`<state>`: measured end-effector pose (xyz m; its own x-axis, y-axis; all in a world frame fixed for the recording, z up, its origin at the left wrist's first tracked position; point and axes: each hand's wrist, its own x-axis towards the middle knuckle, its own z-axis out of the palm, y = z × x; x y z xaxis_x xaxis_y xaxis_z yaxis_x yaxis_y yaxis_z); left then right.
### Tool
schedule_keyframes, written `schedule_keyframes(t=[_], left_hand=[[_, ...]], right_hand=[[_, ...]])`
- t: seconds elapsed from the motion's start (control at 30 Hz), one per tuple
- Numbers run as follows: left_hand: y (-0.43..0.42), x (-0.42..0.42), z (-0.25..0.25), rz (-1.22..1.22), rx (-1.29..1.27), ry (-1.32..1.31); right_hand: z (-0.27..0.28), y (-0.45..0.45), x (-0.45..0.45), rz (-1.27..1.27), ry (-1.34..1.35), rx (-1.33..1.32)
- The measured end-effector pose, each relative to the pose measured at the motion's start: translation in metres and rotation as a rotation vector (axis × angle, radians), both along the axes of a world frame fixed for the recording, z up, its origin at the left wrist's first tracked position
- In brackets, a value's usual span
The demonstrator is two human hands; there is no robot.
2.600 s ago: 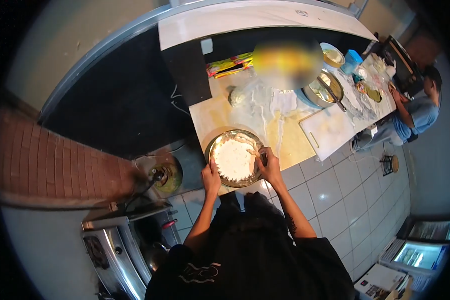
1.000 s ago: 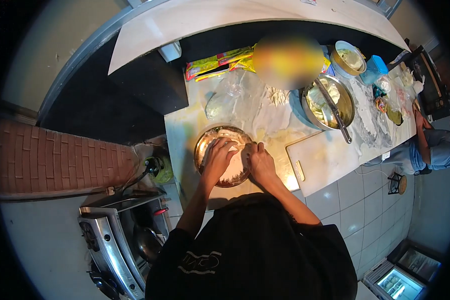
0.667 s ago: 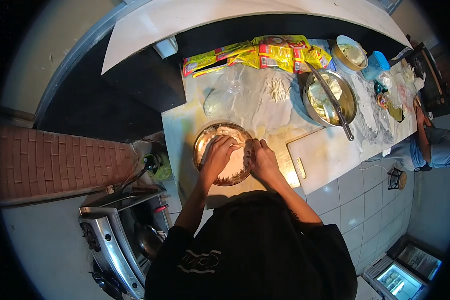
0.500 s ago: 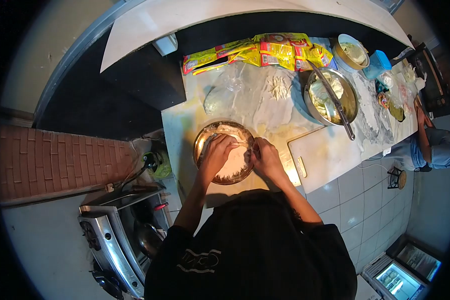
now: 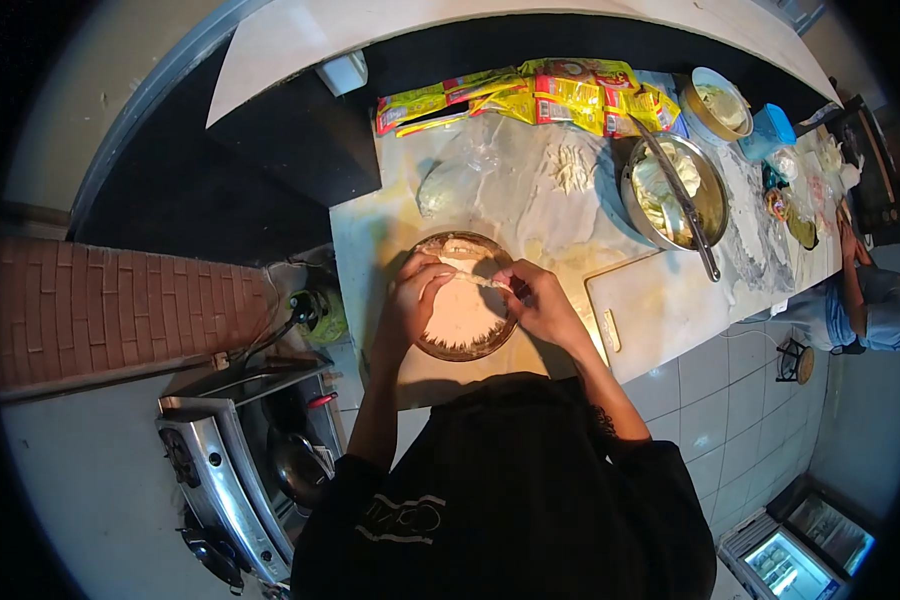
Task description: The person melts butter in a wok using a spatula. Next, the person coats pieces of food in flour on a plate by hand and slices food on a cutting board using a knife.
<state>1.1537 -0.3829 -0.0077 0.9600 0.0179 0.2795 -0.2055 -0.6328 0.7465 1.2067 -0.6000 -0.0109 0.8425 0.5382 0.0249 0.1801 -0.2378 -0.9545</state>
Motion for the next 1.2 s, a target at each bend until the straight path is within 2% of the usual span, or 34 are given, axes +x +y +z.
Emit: schedule_keyframes(t=[0.13, 0.23, 0.27, 0.33, 0.37, 0.47, 0.63, 0.73, 1.2], left_hand=[[0.019, -0.007, -0.009, -0.003, 0.037, 0.012], [0.027, -0.014, -0.026, 0.071, 0.138, 0.147], [0.030, -0.017, -0.031, 0.078, 0.140, 0.148], [0.027, -0.023, -0.025, 0.124, 0.221, 0.107], [0.026, -0.023, -0.023, 0.128, 0.219, 0.110], [0.022, -0.018, -0.022, 0.087, 0.211, 0.093], [0.010, -0.006, -0.025, 0.023, 0.272, -0.010], [0.005, -0.002, -0.025, 0.005, 0.237, 0.063], [-0.002, 0.003, -0.032, -0.007, 0.238, 0.034]], right_hand=[[0.000, 0.017, 0.006, 0.095, -0.099, -0.011], [-0.020, 0.030, 0.003, 0.124, -0.382, -0.248], [-0.023, 0.030, -0.001, 0.130, -0.383, -0.245], [-0.015, 0.032, -0.008, 0.032, -0.434, -0.417], [-0.016, 0.031, -0.006, 0.045, -0.326, -0.504], [-0.015, 0.025, -0.003, 0.039, -0.397, -0.400], [-0.022, 0.024, 0.002, 0.049, -0.392, -0.380], [-0.023, 0.027, 0.001, 0.022, -0.375, -0.334], [-0.030, 0.031, -0.002, -0.005, -0.405, -0.276]])
